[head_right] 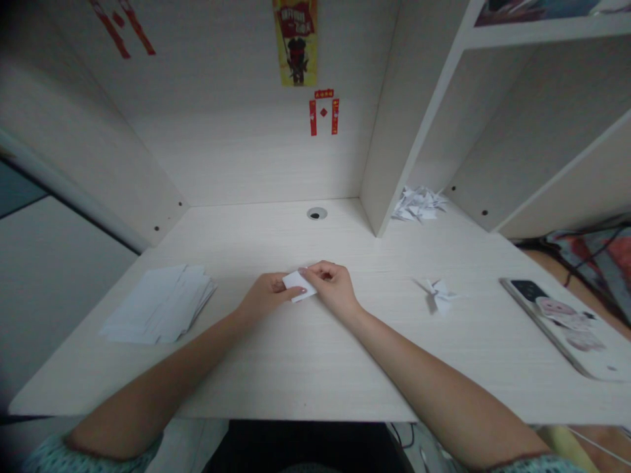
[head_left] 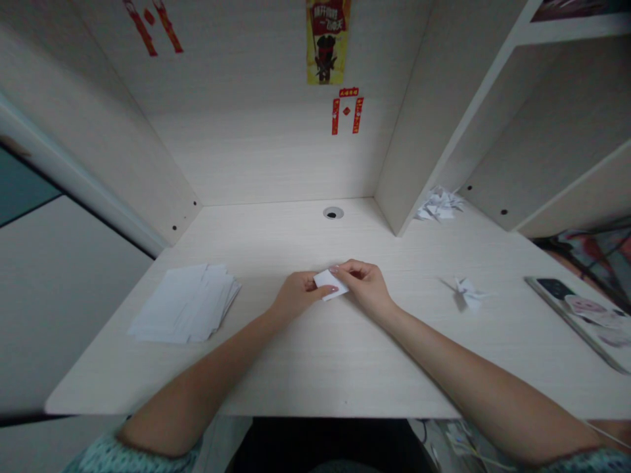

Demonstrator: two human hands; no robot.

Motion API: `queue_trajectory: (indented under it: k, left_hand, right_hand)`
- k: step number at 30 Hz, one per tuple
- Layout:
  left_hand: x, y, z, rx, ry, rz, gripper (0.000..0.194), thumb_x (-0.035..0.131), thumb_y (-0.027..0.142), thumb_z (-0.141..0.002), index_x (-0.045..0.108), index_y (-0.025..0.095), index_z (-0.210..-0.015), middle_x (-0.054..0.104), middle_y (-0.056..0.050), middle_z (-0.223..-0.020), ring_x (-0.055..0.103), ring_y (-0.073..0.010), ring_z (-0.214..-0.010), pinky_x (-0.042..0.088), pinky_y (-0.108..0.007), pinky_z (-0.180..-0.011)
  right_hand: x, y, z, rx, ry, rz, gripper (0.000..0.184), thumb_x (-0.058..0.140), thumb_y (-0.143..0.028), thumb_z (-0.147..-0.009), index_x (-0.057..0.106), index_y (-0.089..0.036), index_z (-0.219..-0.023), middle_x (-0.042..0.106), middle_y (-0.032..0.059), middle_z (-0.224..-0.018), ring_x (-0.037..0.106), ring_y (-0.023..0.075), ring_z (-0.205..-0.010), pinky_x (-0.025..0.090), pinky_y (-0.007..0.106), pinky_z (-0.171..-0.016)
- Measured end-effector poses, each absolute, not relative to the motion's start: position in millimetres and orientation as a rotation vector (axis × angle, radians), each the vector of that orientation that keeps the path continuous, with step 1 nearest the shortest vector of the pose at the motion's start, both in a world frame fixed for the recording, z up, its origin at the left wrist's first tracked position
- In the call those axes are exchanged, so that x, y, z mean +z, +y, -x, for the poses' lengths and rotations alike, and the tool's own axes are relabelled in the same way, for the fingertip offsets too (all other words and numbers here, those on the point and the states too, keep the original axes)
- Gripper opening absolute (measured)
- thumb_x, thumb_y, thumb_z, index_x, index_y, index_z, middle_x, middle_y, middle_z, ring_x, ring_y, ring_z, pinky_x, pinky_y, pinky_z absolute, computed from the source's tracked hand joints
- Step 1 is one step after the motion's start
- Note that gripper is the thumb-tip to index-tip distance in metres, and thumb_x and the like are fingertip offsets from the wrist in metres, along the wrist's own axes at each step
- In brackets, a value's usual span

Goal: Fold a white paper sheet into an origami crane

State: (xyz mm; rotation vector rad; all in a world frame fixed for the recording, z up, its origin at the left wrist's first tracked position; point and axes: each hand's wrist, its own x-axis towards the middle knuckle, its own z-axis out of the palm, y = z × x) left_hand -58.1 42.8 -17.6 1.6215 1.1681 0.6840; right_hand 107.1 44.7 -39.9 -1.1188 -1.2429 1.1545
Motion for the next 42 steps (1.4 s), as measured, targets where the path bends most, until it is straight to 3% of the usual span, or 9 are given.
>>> queue_trajectory:
  k: [11,19,26,32,42]
  left_hand:
    - [-28.9,43.5,54.7,0.69,1.016,-1.529,0.03,0.063,0.041,-0.074,0.07,0.013,-0.084,0.071,-0.007,-0.08,0.064,-0.0167,-0.069,0.048,-0.025,-0.065]
    - [-15.1,34.8,54.1,0.688,1.141,-1.668,0.03,0.058,0.043,-0.077,0.071,0.016,-0.074,0.071,-0.006,-0.07,0.064,-0.0155,-0.061,0.048,-0.024,-0.06]
    - [-12.3,38.2,56.5,0.752,1.233,-1.711,0.029,0.057,0.04,-0.077,0.069,0.017,-0.066,0.071,-0.004,-0.065,0.064,-0.0152,-0.059,0.045,-0.022,-0.055]
    - [-18.0,45.3,60.6,0.624,1.208,-1.77,0.032,0.055,0.043,-0.078,0.071,0.015,-0.069,0.069,-0.004,-0.061,0.061,-0.0127,-0.055,0.044,-0.02,-0.054]
    - [-9.6,43.9,63.7,0.534,1.207,-1.751,0.037,0.051,0.046,-0.08,0.073,0.015,-0.079,0.061,-0.001,-0.051,0.054,-0.01,-0.047,0.037,-0.019,-0.049]
  right_hand:
    - [-41.9,47.7,-107.0,1.227,-1.102,1.016,0.025,0.07,-0.037,-0.066,0.057,-0.018,-0.058,0.053,-0.0032,-0.053,0.045,0.0106,-0.049,0.033,0.023,-0.047]
    - [-39.8,48.4,-107.0,1.164,-1.192,1.023,0.029,0.064,-0.045,-0.075,0.06,-0.017,-0.065,0.056,-0.0012,-0.059,0.048,0.0117,-0.054,0.036,0.025,-0.052]
    - [-39.5,46.5,-107.9,1.18,-1.459,1.038,0.03,0.065,-0.044,-0.074,0.064,-0.016,-0.064,0.059,0.0004,-0.063,0.05,0.0133,-0.06,0.039,0.027,-0.06]
    - [-41.2,47.9,-108.0,1.09,-1.451,1.076,0.025,0.067,-0.039,-0.072,0.068,-0.016,-0.062,0.058,0.0019,-0.064,0.049,0.0132,-0.06,0.036,0.027,-0.059]
    - [-38.7,46.2,-107.1,1.232,-1.354,1.067,0.025,0.071,-0.04,-0.068,0.07,-0.015,-0.064,0.061,0.0022,-0.065,0.05,0.0133,-0.06,0.037,0.028,-0.06]
